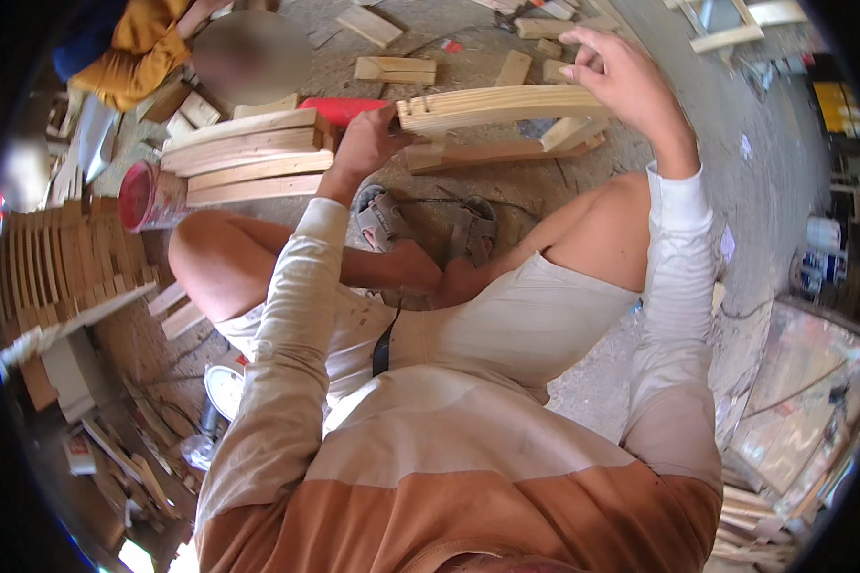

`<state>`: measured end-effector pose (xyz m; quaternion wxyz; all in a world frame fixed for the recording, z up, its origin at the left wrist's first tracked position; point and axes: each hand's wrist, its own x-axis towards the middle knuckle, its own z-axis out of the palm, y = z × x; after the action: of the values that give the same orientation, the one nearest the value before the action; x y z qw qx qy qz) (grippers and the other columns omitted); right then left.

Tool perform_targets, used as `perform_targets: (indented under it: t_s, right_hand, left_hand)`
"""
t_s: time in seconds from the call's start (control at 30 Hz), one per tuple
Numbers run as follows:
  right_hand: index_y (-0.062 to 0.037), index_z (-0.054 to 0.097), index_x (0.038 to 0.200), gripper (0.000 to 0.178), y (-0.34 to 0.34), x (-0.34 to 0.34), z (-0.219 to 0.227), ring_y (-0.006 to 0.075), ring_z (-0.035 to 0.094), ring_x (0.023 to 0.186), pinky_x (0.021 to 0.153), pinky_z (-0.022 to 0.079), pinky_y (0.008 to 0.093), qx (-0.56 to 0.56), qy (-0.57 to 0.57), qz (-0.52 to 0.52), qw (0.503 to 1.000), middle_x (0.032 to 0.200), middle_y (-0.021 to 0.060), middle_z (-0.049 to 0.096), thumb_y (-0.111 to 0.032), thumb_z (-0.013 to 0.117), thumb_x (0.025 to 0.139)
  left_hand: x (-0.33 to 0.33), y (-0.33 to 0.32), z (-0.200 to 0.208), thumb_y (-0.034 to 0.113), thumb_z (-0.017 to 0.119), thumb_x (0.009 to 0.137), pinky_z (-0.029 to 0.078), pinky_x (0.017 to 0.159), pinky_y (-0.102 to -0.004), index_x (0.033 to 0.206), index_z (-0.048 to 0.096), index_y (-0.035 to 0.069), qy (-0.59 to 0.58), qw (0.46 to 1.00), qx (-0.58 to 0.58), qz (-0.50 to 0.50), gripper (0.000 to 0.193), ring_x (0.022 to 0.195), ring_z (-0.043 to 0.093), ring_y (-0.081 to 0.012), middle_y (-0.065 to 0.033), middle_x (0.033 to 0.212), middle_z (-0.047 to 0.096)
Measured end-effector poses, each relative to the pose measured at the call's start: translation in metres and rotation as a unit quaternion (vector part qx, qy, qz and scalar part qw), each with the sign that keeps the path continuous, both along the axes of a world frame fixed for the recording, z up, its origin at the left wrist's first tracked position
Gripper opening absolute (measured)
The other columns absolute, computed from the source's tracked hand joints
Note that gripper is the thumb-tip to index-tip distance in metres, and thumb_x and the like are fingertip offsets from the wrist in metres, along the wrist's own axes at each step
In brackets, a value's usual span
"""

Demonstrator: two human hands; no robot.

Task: The person assembles wooden frames by applying glue to the joints and securing them with a hammer and nails.

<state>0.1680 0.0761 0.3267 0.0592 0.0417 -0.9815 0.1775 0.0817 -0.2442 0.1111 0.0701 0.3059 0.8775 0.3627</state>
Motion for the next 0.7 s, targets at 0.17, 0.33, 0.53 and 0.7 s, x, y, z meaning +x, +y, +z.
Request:
perform_targets:
  t_s: [0.17, 0.33, 0.53, 0.7]
  right_hand:
    - [-0.0054, 0.064, 0.127, 0.043, 0.114, -0.004, -0.024, 0.0298, 0.070, 0.084, 0.076, 0.053, 0.0410, -0.080, 0.036, -0.132, 0.987, 0.093, 0.0165, 0.073, -0.023, 0.070, 0.089]
    - [-0.0010, 0.056, 0.136, 0.071, 0.203, 0.041, -0.105, 0.0345, 0.067, 0.109, 0.089, 0.054, 0.0436, -0.288, -0.025, -0.388, 0.875, 0.124, 0.0225, 0.066, -0.045, 0.077, 0.084]
    - [-0.0030, 0.036, 0.148, 0.087, 0.168, 0.036, -0.157, 0.0453, 0.056, 0.116, 0.098, 0.051, 0.0515, -0.594, -0.073, -0.345, 0.723, 0.139, 0.0240, 0.048, -0.053, 0.073, 0.087]
    - [-0.0047, 0.050, 0.135, 0.053, 0.172, 0.030, -0.182, 0.0353, 0.060, 0.114, 0.097, 0.053, 0.0485, -0.693, -0.030, -0.338, 0.635, 0.126, 0.0185, 0.059, -0.029, 0.073, 0.093]
  left_hand:
    - [0.003, -0.001, 0.008, 0.019, 0.081, 0.079, 0.055, 0.078, -0.0402, 0.116, 0.067, 0.002, -0.007, 0.993, 0.106, -0.044, 0.044, 0.090, 0.071, -0.0348, -0.0195, 0.098, 0.072]
    - [0.005, 0.013, 0.022, 0.015, 0.082, 0.078, 0.054, 0.074, -0.0373, 0.115, 0.067, 0.002, 0.024, 0.999, 0.010, -0.035, 0.042, 0.084, 0.072, -0.0288, -0.0179, 0.096, 0.073]
    - [0.005, 0.012, 0.018, 0.015, 0.082, 0.078, 0.052, 0.067, -0.0390, 0.106, 0.067, 0.001, 0.006, 0.993, 0.106, -0.042, 0.035, 0.073, 0.069, -0.0291, -0.0177, 0.088, 0.072]
    - [-0.001, 0.004, 0.006, 0.015, 0.082, 0.078, 0.055, 0.071, -0.0368, 0.109, 0.067, 0.001, -0.011, 0.997, 0.063, -0.044, 0.037, 0.078, 0.071, -0.0274, -0.0163, 0.091, 0.073]
